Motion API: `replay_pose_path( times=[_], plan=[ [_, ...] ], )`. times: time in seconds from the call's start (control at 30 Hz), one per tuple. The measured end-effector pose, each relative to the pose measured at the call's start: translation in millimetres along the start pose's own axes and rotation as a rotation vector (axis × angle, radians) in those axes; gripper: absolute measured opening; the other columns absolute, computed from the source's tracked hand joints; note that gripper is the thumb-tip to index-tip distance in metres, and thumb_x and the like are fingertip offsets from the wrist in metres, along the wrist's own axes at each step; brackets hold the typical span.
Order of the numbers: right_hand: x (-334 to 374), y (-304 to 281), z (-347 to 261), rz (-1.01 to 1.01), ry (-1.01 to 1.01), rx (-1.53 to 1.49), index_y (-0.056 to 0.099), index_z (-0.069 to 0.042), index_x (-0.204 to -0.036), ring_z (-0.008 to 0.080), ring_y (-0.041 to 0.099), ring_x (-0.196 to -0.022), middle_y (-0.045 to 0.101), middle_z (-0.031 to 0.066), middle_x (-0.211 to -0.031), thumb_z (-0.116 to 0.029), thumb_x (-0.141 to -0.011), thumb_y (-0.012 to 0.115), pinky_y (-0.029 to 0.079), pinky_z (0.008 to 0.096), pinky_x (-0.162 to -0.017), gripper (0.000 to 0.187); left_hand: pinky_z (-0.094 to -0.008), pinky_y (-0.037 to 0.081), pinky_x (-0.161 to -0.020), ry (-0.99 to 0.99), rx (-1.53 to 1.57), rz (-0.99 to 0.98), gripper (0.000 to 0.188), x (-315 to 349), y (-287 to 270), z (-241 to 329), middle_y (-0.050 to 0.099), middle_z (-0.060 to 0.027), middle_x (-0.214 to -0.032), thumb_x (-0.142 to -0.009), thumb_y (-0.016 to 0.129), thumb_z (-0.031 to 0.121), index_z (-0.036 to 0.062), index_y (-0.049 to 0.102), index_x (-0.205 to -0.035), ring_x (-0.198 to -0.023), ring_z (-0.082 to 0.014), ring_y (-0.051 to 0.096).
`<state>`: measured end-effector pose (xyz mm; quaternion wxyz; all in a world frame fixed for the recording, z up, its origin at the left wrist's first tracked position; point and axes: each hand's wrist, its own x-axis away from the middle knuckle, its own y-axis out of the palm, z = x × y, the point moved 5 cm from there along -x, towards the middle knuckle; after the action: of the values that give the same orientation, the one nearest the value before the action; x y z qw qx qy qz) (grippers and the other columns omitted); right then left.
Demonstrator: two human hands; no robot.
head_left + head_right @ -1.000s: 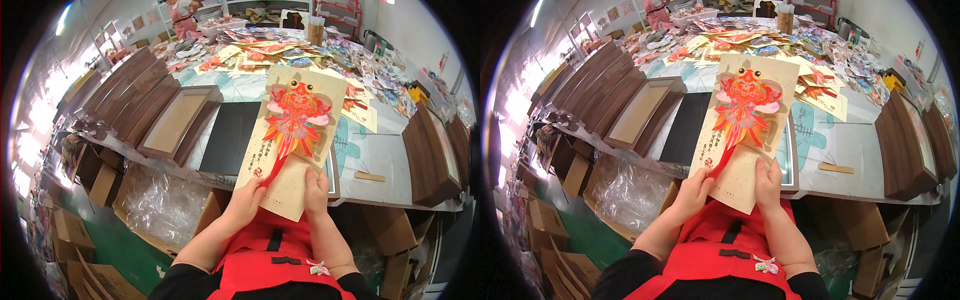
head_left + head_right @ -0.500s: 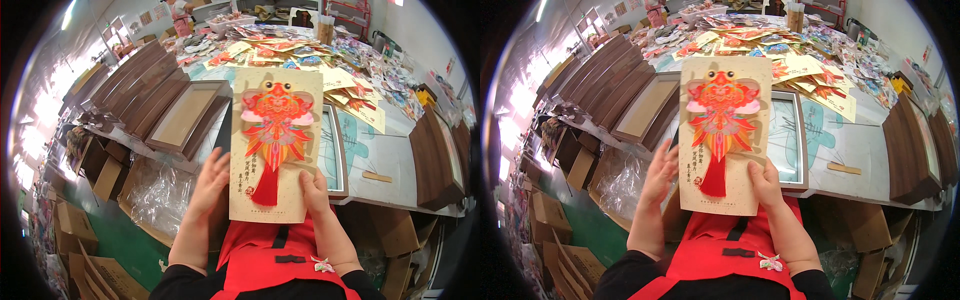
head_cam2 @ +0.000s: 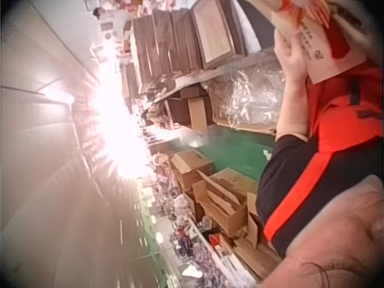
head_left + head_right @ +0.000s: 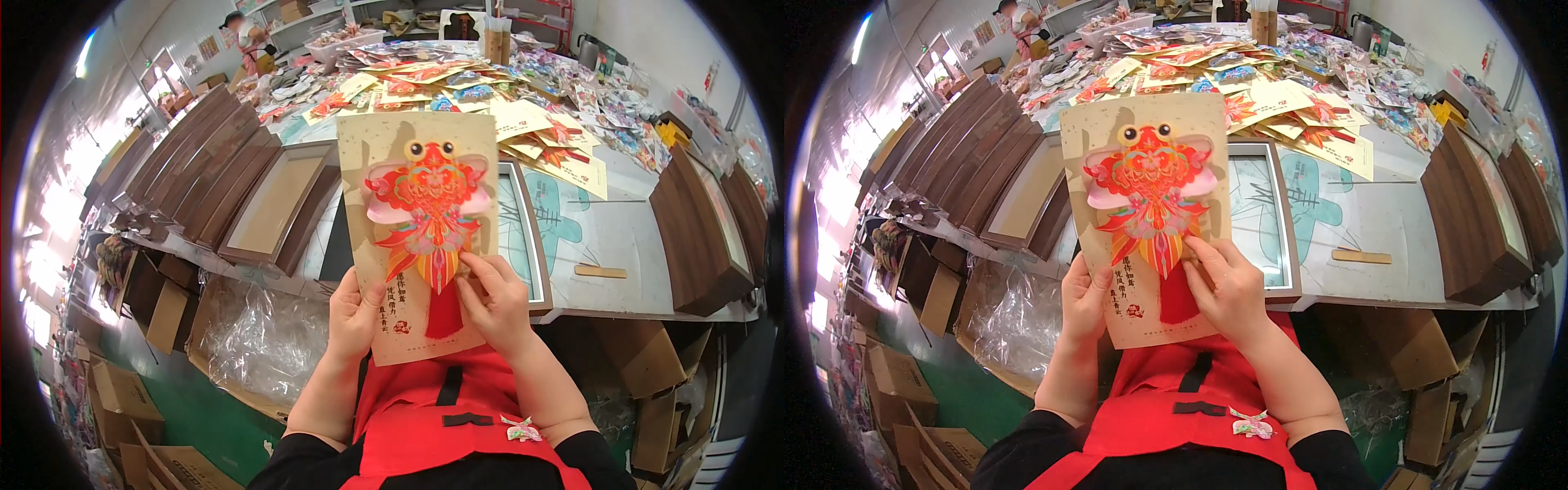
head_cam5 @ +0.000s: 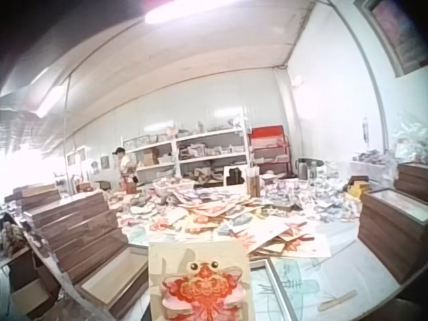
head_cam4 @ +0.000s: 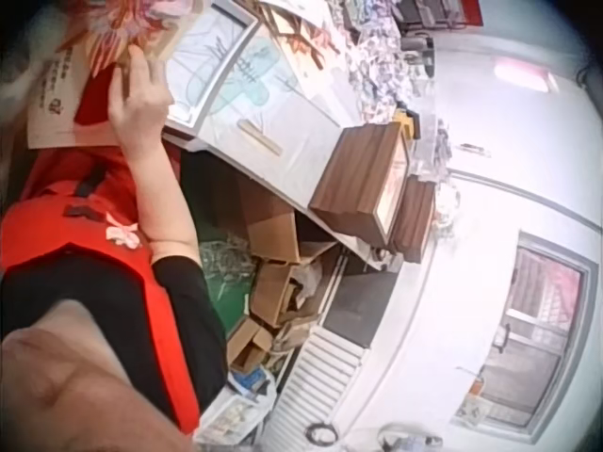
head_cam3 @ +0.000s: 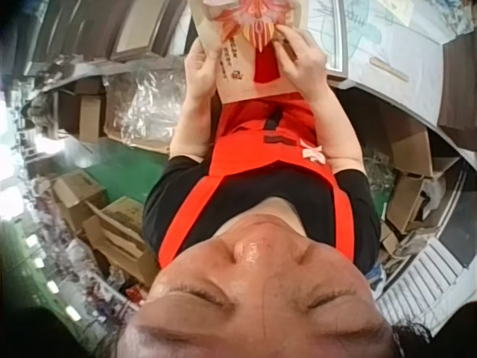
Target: The person assembles wooden picture frames by inserting a backing board and a decorative paper featuring a red fish design into the frame. They use a small wooden stick to press the backing into place and smooth the contents. The person repeats this process for multiple frames, occasionally peeling off protective plastic film from the frame's surface.
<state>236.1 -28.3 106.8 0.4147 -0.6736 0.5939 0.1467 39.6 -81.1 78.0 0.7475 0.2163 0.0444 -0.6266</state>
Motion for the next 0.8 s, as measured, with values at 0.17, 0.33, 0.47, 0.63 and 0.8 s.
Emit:
replay_pose_path(
  times=[0.17, 0.33, 0.47, 0.63, 0.8],
  plan=[
    [-7, 5, 2, -0.041, -0.009, 0.093, 0.06, -0.004, -0.101, 0.0286, 0.061, -0.065, 0.059, 0.0116, -0.083, -0.004, -0.078, 0.065, 0.049, 0.0368, -0.056, 0.023, -0.0233, 0.043, -0.085, 0.023, -0.05, -0.04, 0.032, 4, 2, 1, 0.061, -0.0047, -0.112, -0.096, 0.052, 0.01, -0.0033, 0.047, -0.125, -0.097, -0.0077, 0.055],
    [-4, 9, 6, -0.052, 0.001, 0.082, 0.059, -0.004, -0.092, 0.0301, 0.06, -0.064, 0.058, 0.0114, -0.081, -0.005, -0.078, 0.063, 0.048, 0.0381, -0.056, 0.015, -0.0237, 0.043, -0.087, 0.009, -0.023, -0.027, 0.03, 4, 3, -5, 0.06, -0.0052, -0.113, -0.096, 0.052, 0.01, -0.0031, 0.049, -0.123, -0.099, -0.0086, 0.055],
    [9, 12, 7, -0.254, 0.096, 0.063, 0.059, -0.002, -0.085, 0.0231, 0.06, -0.06, 0.057, 0.0107, -0.079, -0.004, -0.078, 0.064, 0.047, 0.0318, -0.054, 0.009, -0.0246, 0.044, -0.088, 0.021, 0.046, 0.059, 0.028, -2, -1, -4, 0.06, -0.0068, -0.114, -0.097, 0.051, 0.01, -0.0027, 0.049, -0.122, -0.1, -0.0103, 0.056],
    [11, 2, 2, -0.238, 0.209, -0.164, 0.062, -0.001, -0.09, 0.0197, 0.059, -0.059, 0.059, 0.01, -0.079, -0.002, -0.079, 0.063, 0.047, 0.0299, -0.054, 0.011, -0.0305, 0.045, -0.092, 0.039, 0.087, 0.051, 0.033, -5, -8, -4, 0.058, -0.0109, -0.12, -0.096, 0.051, 0.009, -0.0027, 0.046, -0.127, -0.106, -0.016, 0.058],
    [-3, 4, 0, 0.012, 0.006, -0.089, 0.063, -0.002, -0.106, 0.0272, 0.062, -0.066, 0.061, 0.012, -0.082, -0.004, -0.08, 0.064, 0.05, 0.0341, -0.058, 0.026, -0.0321, 0.044, -0.094, 0.026, 0.058, 0.03, 0.035, -2, -5, -7, 0.057, -0.0117, -0.122, -0.095, 0.052, 0.009, -0.0035, 0.045, -0.128, -0.109, -0.0171, 0.057]
  ],
)
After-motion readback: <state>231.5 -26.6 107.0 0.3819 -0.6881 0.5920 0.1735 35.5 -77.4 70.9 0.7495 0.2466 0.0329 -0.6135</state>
